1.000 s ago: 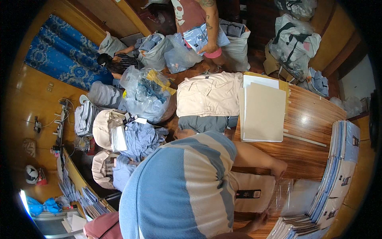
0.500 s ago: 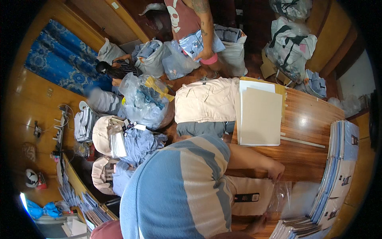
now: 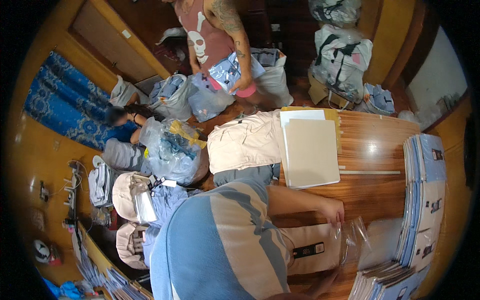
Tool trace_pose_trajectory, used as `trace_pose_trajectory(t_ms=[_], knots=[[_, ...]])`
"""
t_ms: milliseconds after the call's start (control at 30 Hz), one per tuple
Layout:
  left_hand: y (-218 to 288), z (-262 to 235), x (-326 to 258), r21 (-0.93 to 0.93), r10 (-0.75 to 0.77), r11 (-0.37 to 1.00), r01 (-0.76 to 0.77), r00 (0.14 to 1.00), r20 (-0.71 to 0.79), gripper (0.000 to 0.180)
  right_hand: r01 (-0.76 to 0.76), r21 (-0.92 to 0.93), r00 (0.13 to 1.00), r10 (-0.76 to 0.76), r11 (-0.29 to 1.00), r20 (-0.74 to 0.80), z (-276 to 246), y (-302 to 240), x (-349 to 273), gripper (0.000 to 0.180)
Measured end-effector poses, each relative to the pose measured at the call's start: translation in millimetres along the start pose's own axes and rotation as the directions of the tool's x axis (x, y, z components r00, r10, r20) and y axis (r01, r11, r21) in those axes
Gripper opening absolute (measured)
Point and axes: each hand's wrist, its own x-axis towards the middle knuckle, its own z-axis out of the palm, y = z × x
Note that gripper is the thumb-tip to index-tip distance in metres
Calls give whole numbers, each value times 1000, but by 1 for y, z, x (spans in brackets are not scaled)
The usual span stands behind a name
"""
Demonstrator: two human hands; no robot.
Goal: The person places folded shirts into plastic bags, seals the bags, and organizes them into stacks on a table. The person handles both blue and tan shirts, picking them up from piles and placing them into clear plastic packaging one at a time.
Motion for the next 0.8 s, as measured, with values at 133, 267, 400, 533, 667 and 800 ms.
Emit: trace_pose_trajectory(t_ms=[133,267,400,533,667,800], knots=[[-10,1,3,131,82,988,-83,997,13,51,272,-253,962,-263,928,69,-23,34,51,35],[19,-1,6,160,98,981,-112,991,95,43,352,-403,918,-396,845,-29,-31,46,65,32],[15,30,35,272,416,884,-381,906,-83,23,630,-290,776,-595,720,210,-81,35,70,24],[59,29,28,-101,290,949,-298,953,-86,14,465,-112,883,-470,878,-16,-56,10,72,24],[123,46,-7,-413,149,897,-160,987,-58,13,376,83,923,-381,923,60,-18,-64,9,24],[144,25,-14,-490,69,868,-84,996,-48,9,367,130,928,-373,921,23,10,-71,-2,23]])
